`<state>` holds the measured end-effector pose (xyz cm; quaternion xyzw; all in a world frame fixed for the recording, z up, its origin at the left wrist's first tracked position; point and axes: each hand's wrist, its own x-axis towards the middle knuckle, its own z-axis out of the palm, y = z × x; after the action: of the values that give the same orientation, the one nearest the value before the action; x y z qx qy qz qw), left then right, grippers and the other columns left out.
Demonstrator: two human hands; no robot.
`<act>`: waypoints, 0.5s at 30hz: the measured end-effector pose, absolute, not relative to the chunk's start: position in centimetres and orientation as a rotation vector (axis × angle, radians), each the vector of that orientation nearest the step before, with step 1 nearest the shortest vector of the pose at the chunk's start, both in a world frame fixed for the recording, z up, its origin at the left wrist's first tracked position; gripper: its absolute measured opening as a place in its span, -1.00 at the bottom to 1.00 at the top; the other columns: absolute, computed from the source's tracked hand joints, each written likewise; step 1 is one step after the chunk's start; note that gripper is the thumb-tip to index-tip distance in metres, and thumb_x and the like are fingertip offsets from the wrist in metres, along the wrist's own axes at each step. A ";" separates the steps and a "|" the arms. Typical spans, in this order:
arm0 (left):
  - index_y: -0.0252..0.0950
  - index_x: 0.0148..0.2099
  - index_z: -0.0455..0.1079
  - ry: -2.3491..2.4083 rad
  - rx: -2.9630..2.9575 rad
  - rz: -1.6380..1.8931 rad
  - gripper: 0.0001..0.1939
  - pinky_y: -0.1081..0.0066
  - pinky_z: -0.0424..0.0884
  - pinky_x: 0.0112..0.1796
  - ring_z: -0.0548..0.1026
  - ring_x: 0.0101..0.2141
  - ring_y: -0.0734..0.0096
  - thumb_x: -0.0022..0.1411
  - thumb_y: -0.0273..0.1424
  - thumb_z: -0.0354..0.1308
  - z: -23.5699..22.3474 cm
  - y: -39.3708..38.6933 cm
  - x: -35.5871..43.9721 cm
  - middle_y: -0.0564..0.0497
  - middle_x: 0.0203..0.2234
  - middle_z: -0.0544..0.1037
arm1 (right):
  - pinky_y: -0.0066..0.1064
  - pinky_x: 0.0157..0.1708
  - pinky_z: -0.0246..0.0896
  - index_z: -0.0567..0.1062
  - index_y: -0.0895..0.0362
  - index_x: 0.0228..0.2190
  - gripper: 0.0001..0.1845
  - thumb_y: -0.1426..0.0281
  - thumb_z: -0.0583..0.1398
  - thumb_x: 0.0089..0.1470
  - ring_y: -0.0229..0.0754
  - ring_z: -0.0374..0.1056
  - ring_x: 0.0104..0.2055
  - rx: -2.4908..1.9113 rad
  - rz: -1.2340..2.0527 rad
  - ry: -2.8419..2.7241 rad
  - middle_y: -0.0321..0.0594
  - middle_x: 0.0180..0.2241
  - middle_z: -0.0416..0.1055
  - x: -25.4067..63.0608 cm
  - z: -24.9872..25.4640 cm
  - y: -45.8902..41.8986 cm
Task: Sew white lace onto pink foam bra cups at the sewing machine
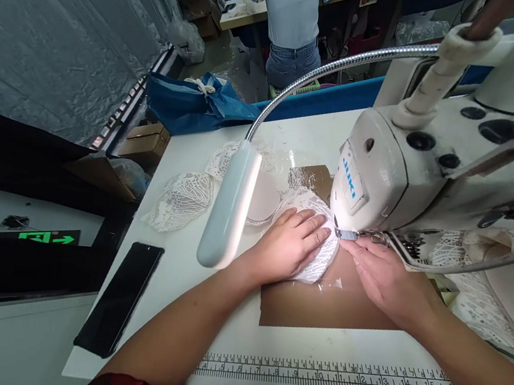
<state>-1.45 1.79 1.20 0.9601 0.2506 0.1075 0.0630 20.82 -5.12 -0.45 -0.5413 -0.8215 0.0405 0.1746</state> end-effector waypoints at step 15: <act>-0.32 -0.38 0.32 0.791 2.599 0.335 -0.70 0.39 0.36 -0.27 0.39 -0.38 0.38 0.40 -0.38 -0.10 2.1 1.0 -1.3 -0.03 -0.45 0.45 | -0.23 -0.09 0.33 0.57 0.07 -0.12 -0.59 0.45 -0.03 0.21 -0.07 0.43 -0.12 -1.488 0.124 -2.275 -0.11 -0.12 0.51 21.1 -0.7 -5.0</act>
<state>-1.26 1.04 2.11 0.9302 0.2831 0.1198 0.2006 21.07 -5.05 -0.71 -0.5346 -0.8177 0.0445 0.2086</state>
